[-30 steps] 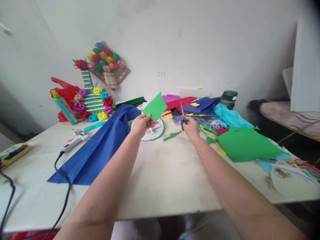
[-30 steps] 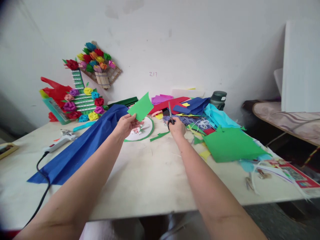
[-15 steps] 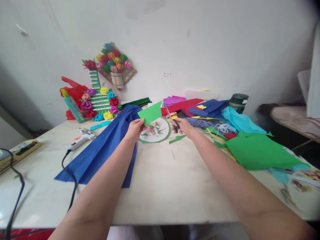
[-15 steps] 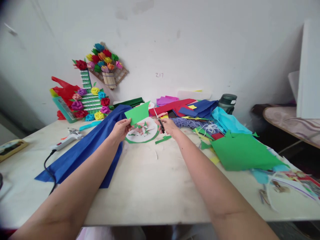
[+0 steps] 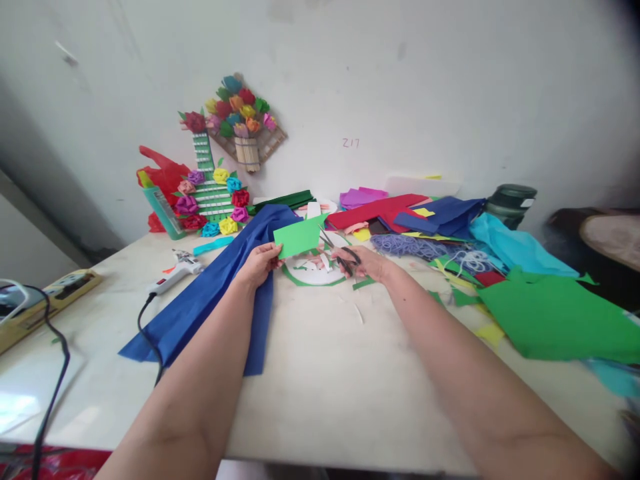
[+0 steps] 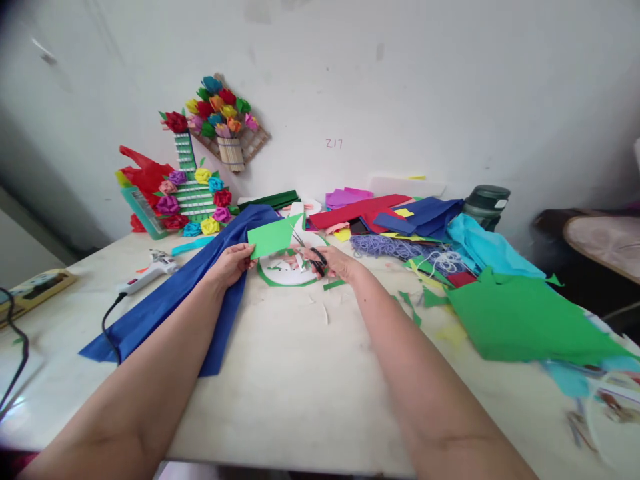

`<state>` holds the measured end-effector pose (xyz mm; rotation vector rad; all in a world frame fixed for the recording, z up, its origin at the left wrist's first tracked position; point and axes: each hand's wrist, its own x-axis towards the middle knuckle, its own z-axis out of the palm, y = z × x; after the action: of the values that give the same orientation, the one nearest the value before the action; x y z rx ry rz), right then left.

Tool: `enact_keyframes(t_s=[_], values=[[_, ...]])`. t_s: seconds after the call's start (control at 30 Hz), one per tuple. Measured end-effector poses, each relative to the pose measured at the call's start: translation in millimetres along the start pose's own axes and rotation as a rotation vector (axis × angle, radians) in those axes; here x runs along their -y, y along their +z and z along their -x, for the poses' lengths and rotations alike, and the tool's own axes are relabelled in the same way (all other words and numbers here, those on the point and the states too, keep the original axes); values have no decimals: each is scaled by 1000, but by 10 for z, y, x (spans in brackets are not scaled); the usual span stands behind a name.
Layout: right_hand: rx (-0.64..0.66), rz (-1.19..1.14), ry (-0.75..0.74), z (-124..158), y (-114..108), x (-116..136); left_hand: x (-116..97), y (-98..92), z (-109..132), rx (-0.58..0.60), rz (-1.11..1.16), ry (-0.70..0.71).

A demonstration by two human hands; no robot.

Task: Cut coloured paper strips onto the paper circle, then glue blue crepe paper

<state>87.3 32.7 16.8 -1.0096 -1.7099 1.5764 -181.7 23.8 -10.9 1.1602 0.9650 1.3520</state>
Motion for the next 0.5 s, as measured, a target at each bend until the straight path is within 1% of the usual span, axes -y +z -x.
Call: enact_keyframes(t_s=[0.1, 0.27, 0.5], values=[[19, -23, -9, 9, -33, -30, -9, 7, 17, 20, -22, -20], [-36, -46, -7, -5, -80, -45, -12, 56, 39, 84, -45, -21], [-81, -53, 34, -5, -39, 13, -20, 49, 46, 136, -61, -39]])
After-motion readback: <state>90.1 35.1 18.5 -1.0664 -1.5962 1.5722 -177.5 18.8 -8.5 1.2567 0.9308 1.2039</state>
